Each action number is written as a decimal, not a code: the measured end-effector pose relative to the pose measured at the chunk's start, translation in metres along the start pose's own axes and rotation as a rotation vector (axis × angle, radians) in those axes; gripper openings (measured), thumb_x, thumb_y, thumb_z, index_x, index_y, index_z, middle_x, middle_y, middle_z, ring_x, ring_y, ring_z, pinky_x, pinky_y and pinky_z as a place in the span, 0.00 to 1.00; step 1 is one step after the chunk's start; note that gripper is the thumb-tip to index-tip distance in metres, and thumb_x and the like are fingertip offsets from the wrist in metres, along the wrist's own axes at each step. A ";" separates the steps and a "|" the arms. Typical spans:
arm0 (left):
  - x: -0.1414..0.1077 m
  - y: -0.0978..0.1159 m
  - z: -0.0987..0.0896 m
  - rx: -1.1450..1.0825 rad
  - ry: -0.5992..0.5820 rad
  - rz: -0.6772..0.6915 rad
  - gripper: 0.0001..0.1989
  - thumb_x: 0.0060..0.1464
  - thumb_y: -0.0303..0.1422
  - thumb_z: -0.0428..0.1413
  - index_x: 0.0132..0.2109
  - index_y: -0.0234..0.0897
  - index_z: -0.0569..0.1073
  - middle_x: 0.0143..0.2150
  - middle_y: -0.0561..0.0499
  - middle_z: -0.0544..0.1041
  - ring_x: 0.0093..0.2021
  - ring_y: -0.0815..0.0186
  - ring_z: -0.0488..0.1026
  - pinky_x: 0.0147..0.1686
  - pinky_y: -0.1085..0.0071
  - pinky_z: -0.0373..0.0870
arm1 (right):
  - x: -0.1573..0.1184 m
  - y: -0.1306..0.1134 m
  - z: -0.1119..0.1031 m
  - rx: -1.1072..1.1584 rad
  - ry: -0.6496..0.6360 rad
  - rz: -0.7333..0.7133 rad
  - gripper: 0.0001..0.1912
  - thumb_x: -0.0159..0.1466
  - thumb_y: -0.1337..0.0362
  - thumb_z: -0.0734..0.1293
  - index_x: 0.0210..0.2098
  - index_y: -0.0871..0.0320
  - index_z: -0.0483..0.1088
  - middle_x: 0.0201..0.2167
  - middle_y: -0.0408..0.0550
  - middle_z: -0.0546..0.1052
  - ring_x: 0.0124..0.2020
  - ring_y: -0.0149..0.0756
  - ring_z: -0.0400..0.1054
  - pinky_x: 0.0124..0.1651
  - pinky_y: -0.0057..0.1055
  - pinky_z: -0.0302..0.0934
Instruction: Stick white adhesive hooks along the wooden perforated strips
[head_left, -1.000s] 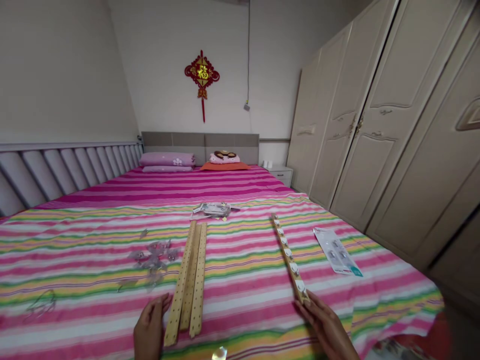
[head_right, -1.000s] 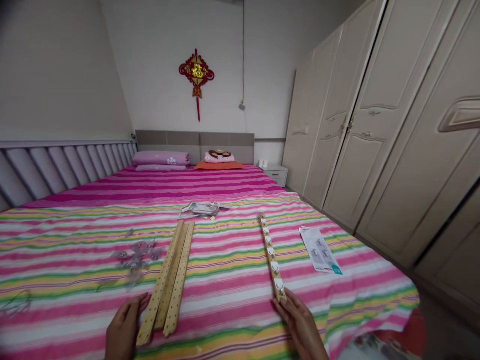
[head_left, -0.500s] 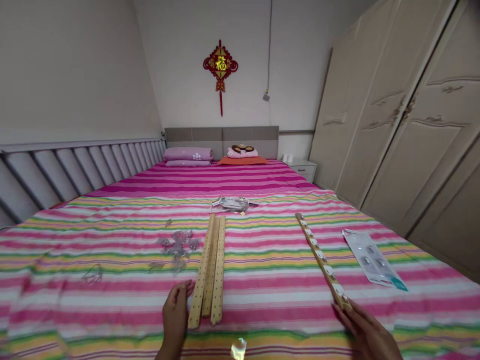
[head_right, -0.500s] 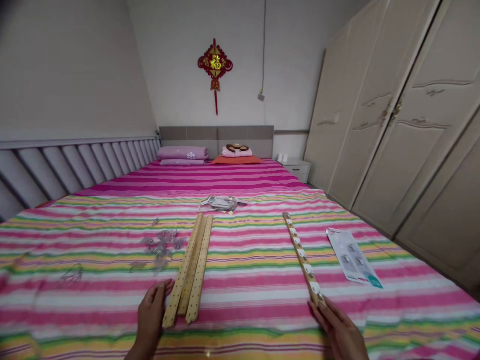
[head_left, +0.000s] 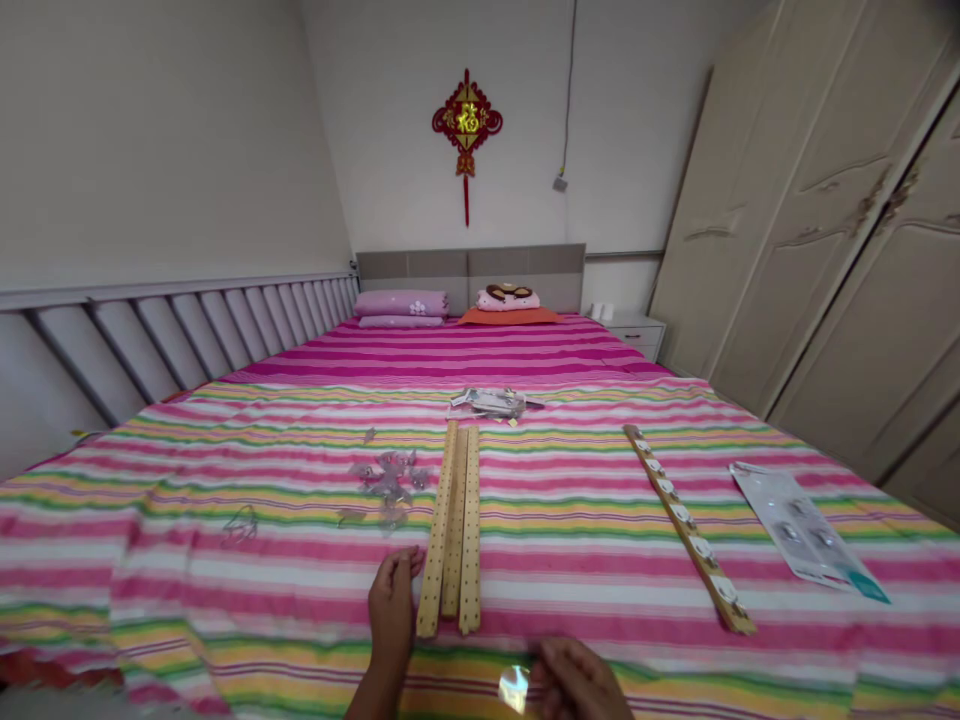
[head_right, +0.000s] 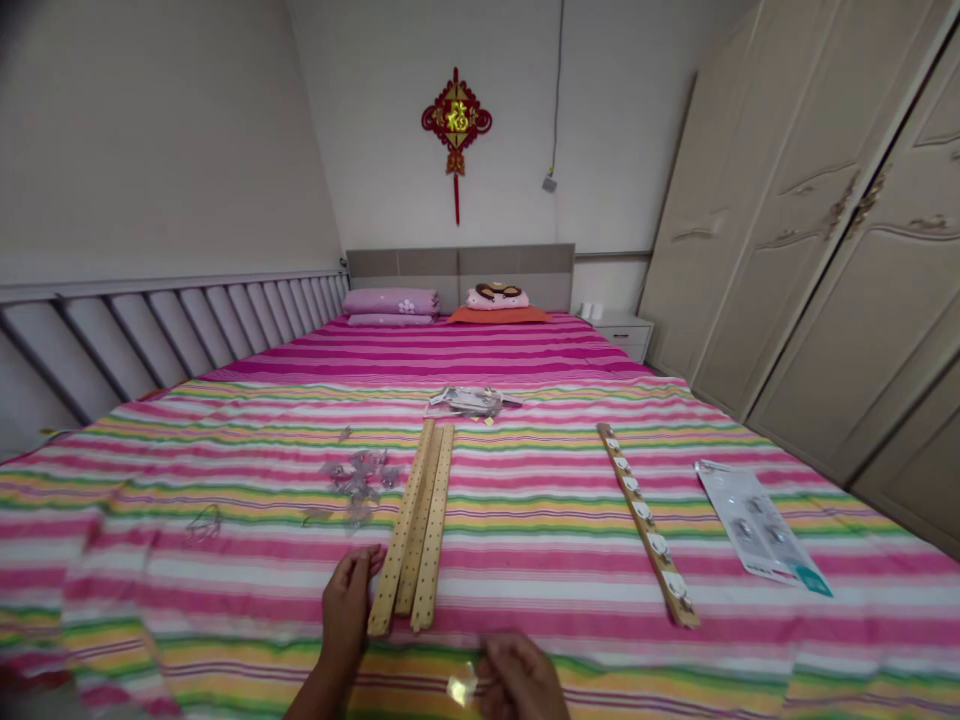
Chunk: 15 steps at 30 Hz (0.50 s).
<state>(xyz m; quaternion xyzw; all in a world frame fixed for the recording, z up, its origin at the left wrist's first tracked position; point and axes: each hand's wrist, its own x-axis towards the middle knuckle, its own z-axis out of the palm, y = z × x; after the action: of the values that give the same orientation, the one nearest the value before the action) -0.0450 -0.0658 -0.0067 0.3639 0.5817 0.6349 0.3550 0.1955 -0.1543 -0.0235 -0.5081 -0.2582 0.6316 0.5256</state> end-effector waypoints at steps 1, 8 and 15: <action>0.000 0.000 0.000 -0.002 -0.005 0.001 0.21 0.45 0.49 0.55 0.35 0.34 0.75 0.36 0.42 0.81 0.40 0.55 0.78 0.42 0.60 0.74 | 0.002 0.003 0.018 -0.007 -0.065 0.016 0.27 0.43 0.44 0.75 0.27 0.62 0.72 0.19 0.45 0.76 0.12 0.25 0.65 0.12 0.18 0.52; -0.001 0.001 -0.002 -0.002 -0.048 0.013 0.21 0.45 0.50 0.55 0.35 0.34 0.75 0.38 0.41 0.81 0.41 0.53 0.78 0.43 0.58 0.74 | 0.023 0.012 0.083 0.021 -0.175 0.129 0.28 0.42 0.45 0.75 0.30 0.62 0.71 0.26 0.47 0.78 0.15 0.30 0.70 0.13 0.21 0.58; -0.003 0.007 -0.001 0.026 -0.030 0.005 0.23 0.44 0.51 0.55 0.35 0.34 0.75 0.37 0.41 0.81 0.40 0.53 0.78 0.42 0.59 0.74 | 0.026 0.008 0.077 0.004 -0.158 0.010 0.26 0.41 0.45 0.75 0.23 0.62 0.71 0.09 0.40 0.69 0.08 0.21 0.56 0.11 0.17 0.47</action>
<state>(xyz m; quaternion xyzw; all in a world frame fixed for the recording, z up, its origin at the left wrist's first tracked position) -0.0447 -0.0698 -0.0004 0.3795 0.5835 0.6226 0.3576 0.1235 -0.1167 -0.0134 -0.4571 -0.2950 0.6727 0.5015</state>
